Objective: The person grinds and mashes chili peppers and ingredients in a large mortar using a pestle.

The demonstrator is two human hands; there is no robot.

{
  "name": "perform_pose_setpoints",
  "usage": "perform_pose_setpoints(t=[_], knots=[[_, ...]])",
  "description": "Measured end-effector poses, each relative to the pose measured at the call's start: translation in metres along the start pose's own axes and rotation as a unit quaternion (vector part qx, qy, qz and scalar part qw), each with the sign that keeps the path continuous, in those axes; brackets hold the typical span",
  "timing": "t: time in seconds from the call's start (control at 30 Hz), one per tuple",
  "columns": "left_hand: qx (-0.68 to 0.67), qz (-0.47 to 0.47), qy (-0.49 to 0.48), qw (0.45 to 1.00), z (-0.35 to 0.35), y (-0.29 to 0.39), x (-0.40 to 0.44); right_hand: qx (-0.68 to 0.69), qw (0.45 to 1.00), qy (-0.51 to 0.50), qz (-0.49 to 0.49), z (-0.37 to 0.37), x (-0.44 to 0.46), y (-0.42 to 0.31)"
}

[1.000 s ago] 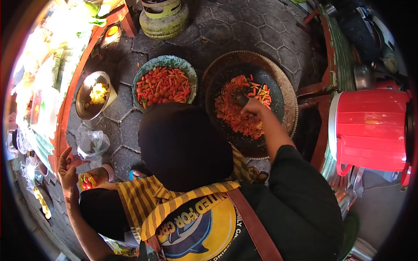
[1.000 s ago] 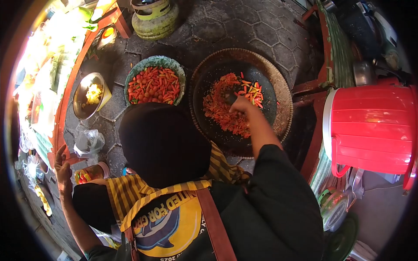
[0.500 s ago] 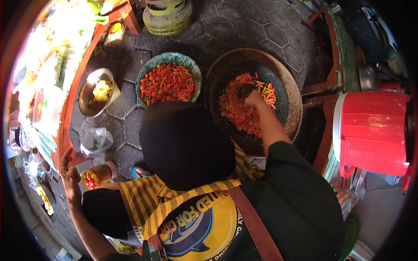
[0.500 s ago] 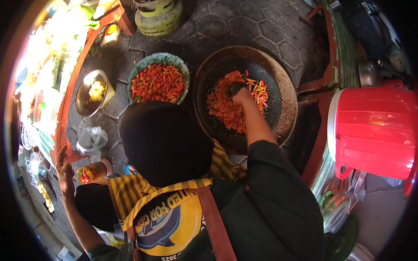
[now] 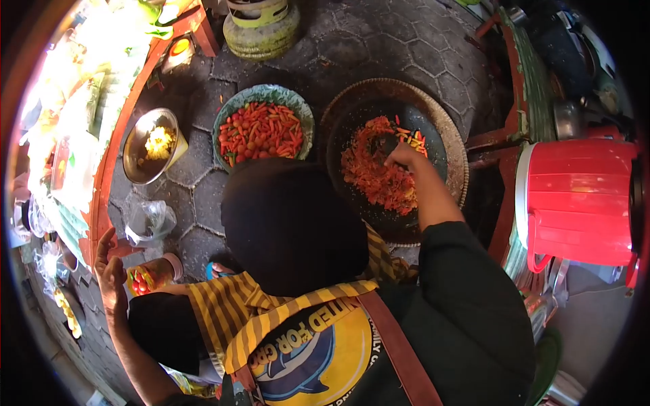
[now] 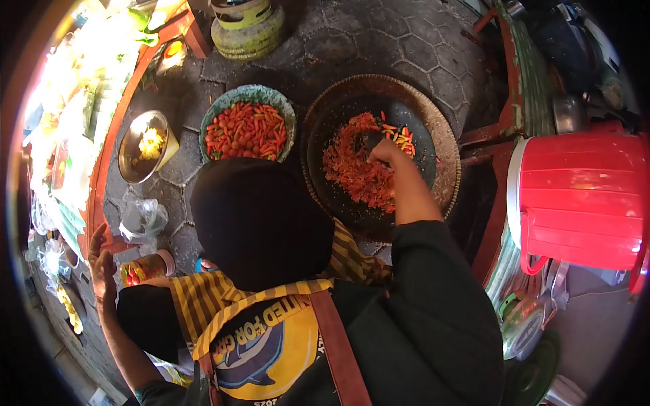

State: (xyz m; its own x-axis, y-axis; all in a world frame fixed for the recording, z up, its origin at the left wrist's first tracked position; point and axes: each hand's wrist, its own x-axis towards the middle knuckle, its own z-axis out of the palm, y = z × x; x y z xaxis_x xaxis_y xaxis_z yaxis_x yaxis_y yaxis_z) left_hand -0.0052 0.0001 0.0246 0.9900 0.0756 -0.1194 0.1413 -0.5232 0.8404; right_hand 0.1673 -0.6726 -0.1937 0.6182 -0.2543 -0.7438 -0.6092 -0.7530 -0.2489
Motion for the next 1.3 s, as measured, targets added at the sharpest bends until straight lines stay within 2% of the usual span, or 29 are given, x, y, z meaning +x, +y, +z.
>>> perform_pose_setpoints(t=[0.03,0.07,0.13,0.17,0.2,0.23,0.27,0.33,0.37,0.4,0.47,0.53,0.6,0.63,0.67,0.73,0.83,0.87,0.9,0.93,0.97,1.0,1.03,1.07,1.1,1.13,1.2,1.23,1.3], knots=[[-0.011,-0.059,0.041,0.997,0.010,0.016,0.001,0.053,0.998,-0.033,0.008,-0.018,-0.010,-0.002],[-0.013,-0.060,0.042,0.997,0.014,0.025,0.000,0.103,0.992,-0.071,0.018,-0.030,-0.013,0.001],[-0.041,-0.085,0.088,0.992,0.019,0.032,-0.005,0.060,0.996,-0.069,0.017,-0.029,-0.022,0.002],[-0.024,-0.047,0.085,0.995,0.014,0.022,-0.009,-0.023,1.000,-0.016,-0.002,-0.025,-0.042,-0.005],[-0.023,-0.051,0.088,0.995,0.016,0.026,-0.008,-0.107,0.993,0.038,-0.025,-0.020,-0.060,-0.011],[-0.037,-0.109,0.115,0.987,0.020,0.035,-0.006,-0.097,0.982,0.111,-0.121,0.012,-0.032,0.019],[-0.051,-0.167,0.140,0.975,0.023,0.040,-0.006,-0.099,0.982,0.108,-0.122,0.035,-0.007,0.031],[-0.038,-0.151,0.129,0.979,0.017,0.024,-0.005,-0.208,0.964,0.162,-0.045,0.058,0.001,0.018],[-0.033,-0.128,0.091,0.987,0.014,0.023,-0.007,-0.158,0.986,-0.041,0.013,0.029,-0.006,0.007],[-0.031,-0.097,0.057,0.993,0.012,0.022,-0.005,-0.151,0.988,-0.035,0.014,0.016,-0.006,0.008],[-0.047,-0.052,0.054,0.996,0.015,0.024,-0.001,0.040,0.984,-0.162,0.059,-0.018,-0.005,0.016],[-0.074,-0.101,0.077,0.989,0.017,0.027,-0.005,0.042,0.982,-0.177,0.056,-0.034,-0.031,0.010],[-0.038,-0.082,0.039,0.995,0.011,0.023,-0.007,-0.046,0.997,-0.025,-0.055,-0.031,-0.047,0.010],[-0.044,-0.110,0.079,0.990,0.018,0.030,-0.006,-0.131,0.987,0.040,-0.079,-0.023,-0.055,0.007],[-0.050,-0.136,0.119,0.982,0.022,0.036,-0.004,-0.132,0.987,0.037,-0.081,-0.002,-0.051,0.005],[-0.029,-0.167,0.124,0.978,0.023,0.038,-0.002,-0.245,0.966,0.073,-0.037,0.048,-0.029,0.008],[0.018,-0.120,0.068,0.990,0.018,0.043,0.005,-0.243,0.967,0.055,-0.055,0.044,-0.010,0.008],[0.073,-0.057,0.047,0.995,0.014,0.039,0.010,-0.231,0.969,0.034,-0.082,0.042,-0.002,0.011],[0.121,0.060,0.095,0.986,0.024,0.044,0.017,-0.223,0.968,0.016,-0.116,0.038,0.017,0.023],[0.023,0.002,0.108,0.994,0.026,0.047,0.018,-0.271,0.956,-0.060,-0.090,0.057,0.105,0.063],[-0.040,-0.023,0.106,0.993,0.026,0.048,0.018,-0.295,0.943,0.003,-0.153,0.032,0.045,0.041],[-0.048,-0.064,0.107,0.991,0.028,0.062,0.017,-0.221,0.955,0.009,-0.196,0.011,-0.019,0.007],[-0.047,0.002,0.109,0.993,0.029,0.054,0.018,-0.167,0.961,0.021,-0.221,0.018,0.010,0.029],[-0.029,0.004,0.120,0.992,0.031,0.062,0.017,-0.210,0.959,0.072,-0.175,0.018,-0.006,0.018],[-0.066,0.004,0.093,0.993,0.028,0.070,0.015,-0.232,0.957,0.106,-0.136,0.025,-0.009,0.013],[-0.036,0.054,0.114,0.991,0.029,0.056,0.018,-0.261,0.947,0.124,-0.144,0.030,0.006,0.020],[-0.066,0.097,0.144,0.983,0.034,0.075,0.016,-0.305,0.940,0.109,-0.103,0.030,-0.024,-0.005],[-0.019,0.113,0.169,0.979,0.036,0.072,0.020,-0.299,0.945,0.095,-0.091,0.031,-0.020,-0.009],[0.023,0.131,0.189,0.973,0.035,0.077,0.019,-0.325,0.934,0.086,-0.123,0.037,0.021,0.005]])
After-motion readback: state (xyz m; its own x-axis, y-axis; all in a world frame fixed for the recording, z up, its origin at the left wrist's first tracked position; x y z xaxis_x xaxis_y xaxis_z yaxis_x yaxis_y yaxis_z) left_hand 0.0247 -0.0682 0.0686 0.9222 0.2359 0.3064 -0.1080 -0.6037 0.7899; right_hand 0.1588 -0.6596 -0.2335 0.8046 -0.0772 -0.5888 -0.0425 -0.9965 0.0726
